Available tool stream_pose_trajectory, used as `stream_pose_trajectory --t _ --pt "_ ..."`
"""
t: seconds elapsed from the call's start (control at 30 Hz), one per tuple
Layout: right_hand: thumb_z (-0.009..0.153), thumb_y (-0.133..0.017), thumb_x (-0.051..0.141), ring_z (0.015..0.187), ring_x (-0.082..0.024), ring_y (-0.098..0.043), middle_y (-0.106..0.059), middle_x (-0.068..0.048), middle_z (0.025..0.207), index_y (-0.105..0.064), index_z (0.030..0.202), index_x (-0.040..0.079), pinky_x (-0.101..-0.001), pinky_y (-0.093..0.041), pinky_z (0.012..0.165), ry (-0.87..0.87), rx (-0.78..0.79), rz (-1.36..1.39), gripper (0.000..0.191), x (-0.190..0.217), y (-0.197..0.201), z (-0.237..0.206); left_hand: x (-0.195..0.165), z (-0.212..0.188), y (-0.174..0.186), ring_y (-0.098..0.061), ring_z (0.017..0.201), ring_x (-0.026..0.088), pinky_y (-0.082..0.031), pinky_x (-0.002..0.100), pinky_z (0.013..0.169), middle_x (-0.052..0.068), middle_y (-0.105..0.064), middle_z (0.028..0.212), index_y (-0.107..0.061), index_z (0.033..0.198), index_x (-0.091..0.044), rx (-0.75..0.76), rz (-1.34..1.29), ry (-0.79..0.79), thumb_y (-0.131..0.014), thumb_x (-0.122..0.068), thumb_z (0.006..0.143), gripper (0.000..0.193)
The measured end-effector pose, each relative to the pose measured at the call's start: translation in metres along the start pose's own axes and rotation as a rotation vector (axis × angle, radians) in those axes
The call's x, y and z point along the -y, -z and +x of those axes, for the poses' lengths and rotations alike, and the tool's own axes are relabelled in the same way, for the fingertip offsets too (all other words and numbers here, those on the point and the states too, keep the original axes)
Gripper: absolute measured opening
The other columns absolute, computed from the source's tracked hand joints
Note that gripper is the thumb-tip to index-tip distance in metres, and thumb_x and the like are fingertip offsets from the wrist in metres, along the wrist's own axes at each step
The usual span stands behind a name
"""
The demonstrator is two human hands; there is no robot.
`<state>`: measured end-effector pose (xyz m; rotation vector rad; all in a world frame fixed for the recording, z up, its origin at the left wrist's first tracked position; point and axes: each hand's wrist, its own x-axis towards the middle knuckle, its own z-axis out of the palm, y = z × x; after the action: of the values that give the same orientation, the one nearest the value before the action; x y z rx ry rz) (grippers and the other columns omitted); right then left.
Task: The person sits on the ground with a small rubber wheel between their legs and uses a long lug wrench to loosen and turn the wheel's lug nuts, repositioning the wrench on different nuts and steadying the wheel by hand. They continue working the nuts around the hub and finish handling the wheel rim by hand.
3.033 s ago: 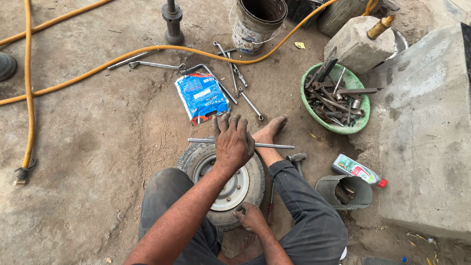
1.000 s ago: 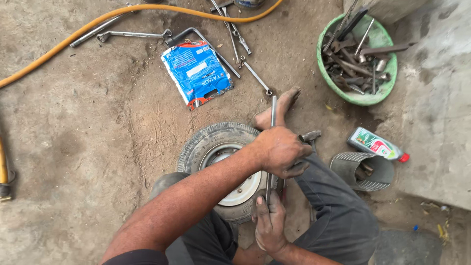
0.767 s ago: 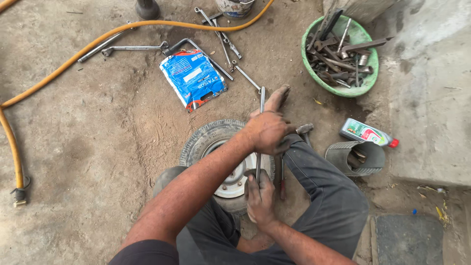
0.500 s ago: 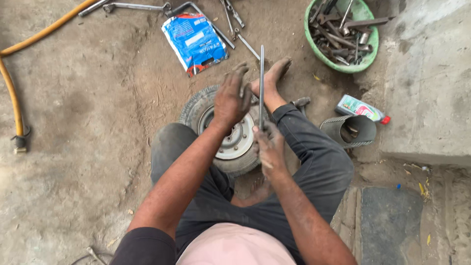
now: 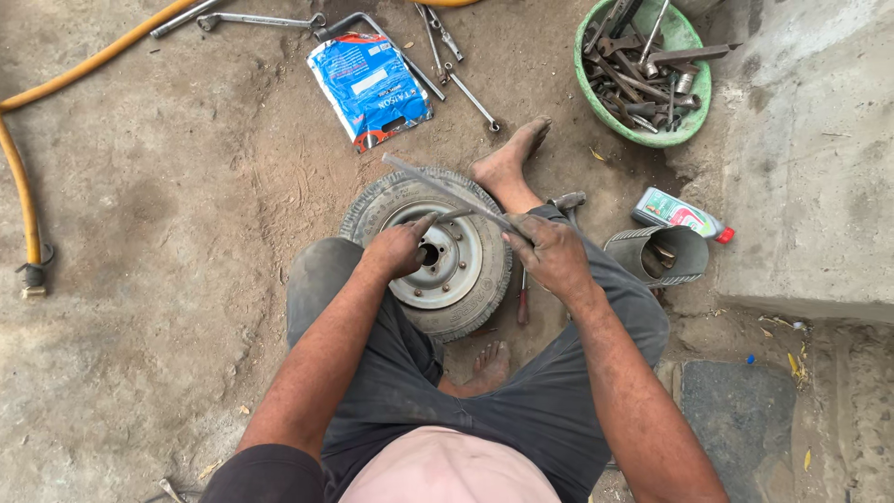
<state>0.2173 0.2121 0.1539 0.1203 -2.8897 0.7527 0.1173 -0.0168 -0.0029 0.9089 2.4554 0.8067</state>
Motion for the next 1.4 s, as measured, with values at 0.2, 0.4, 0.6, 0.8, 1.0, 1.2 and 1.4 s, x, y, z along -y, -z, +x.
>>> stream_pose_trajectory --t 0.2,0.4,0.6,0.8,1.0,1.2,1.4 --pt "0.099 -0.065 0.039 0.074 -0.041 -0.070 -0.071 -0.021 0.076 -0.065 0.101 0.005 -0.0530 -0.052 0.067 -0.310 0.138 -0.269 0.034 0.000 -0.005 0.009 -0.010 0.011 0.019 -0.076 0.092 0.023 -0.060 0.038 0.082 0.012 -0.078 0.104 -0.068 0.126 -0.009 -0.371 -0.612 0.092 -0.065 -0.035 0.096 0.040" --pt "0.100 -0.063 0.039 0.078 -0.039 -0.071 -0.071 -0.023 0.079 -0.066 0.103 0.002 -0.0498 -0.052 0.072 -0.318 0.309 -0.133 0.037 -0.019 -0.006 0.029 -0.034 0.069 0.075 -0.065 0.059 0.013 -0.053 0.027 0.049 0.010 -0.071 0.082 -0.059 0.114 -0.002 -0.788 -1.558 0.194 -0.047 -0.041 0.107 0.042" --pt "0.085 -0.078 0.041 0.079 -0.021 -0.064 -0.070 -0.012 0.083 -0.072 0.094 0.000 -0.0395 -0.052 0.073 -0.298 0.652 0.109 0.042 -0.071 0.009 0.062 -0.061 0.143 0.095 -0.051 0.044 0.009 -0.042 0.026 0.035 0.004 -0.059 0.068 -0.053 0.115 -0.007 -0.987 -1.473 0.313 -0.051 -0.010 0.098 0.017" --pt "0.084 -0.078 0.036 0.065 -0.009 -0.053 -0.060 0.000 0.064 -0.075 0.077 0.003 -0.0315 -0.047 0.060 -0.460 0.525 0.433 0.034 -0.105 -0.003 0.065 -0.059 0.185 0.095 -0.040 0.041 0.006 -0.036 0.027 0.033 -0.002 -0.046 0.058 -0.058 0.110 -0.003 -1.041 -1.350 0.350 -0.047 -0.009 0.104 0.013" --pt "0.083 -0.077 0.033 0.052 -0.013 -0.060 -0.060 0.001 0.060 -0.069 0.068 0.000 -0.0370 -0.054 0.042 -0.674 0.429 0.779 0.037 -0.095 -0.006 0.060 -0.055 0.201 0.094 -0.038 0.044 0.004 -0.033 0.027 0.038 -0.005 -0.046 0.059 -0.064 0.110 -0.002 -0.955 -1.264 0.257 -0.050 -0.008 0.107 0.015" --pt "0.088 -0.077 0.034 0.056 -0.007 -0.054 -0.061 0.000 0.058 -0.071 0.069 0.003 -0.0295 -0.045 0.050 -0.367 0.393 0.530 0.037 -0.097 -0.007 0.053 -0.054 0.196 0.097 -0.039 0.041 0.005 -0.038 0.029 0.033 -0.004 -0.046 0.056 -0.065 0.107 -0.005 -0.858 -1.234 0.361 -0.050 -0.011 0.103 0.017" --pt "0.087 -0.078 0.035 0.057 -0.008 -0.047 -0.054 -0.001 0.056 -0.068 0.069 0.001 -0.0332 -0.042 0.051 -0.526 0.288 0.387 0.040 -0.082 -0.012 0.041 -0.055 0.202 0.102 -0.045 0.039 0.009 -0.042 0.031 0.033 -0.003 -0.049 0.056 -0.068 0.102 -0.004 -0.795 -1.138 0.386 -0.052 -0.012 0.102 0.017"
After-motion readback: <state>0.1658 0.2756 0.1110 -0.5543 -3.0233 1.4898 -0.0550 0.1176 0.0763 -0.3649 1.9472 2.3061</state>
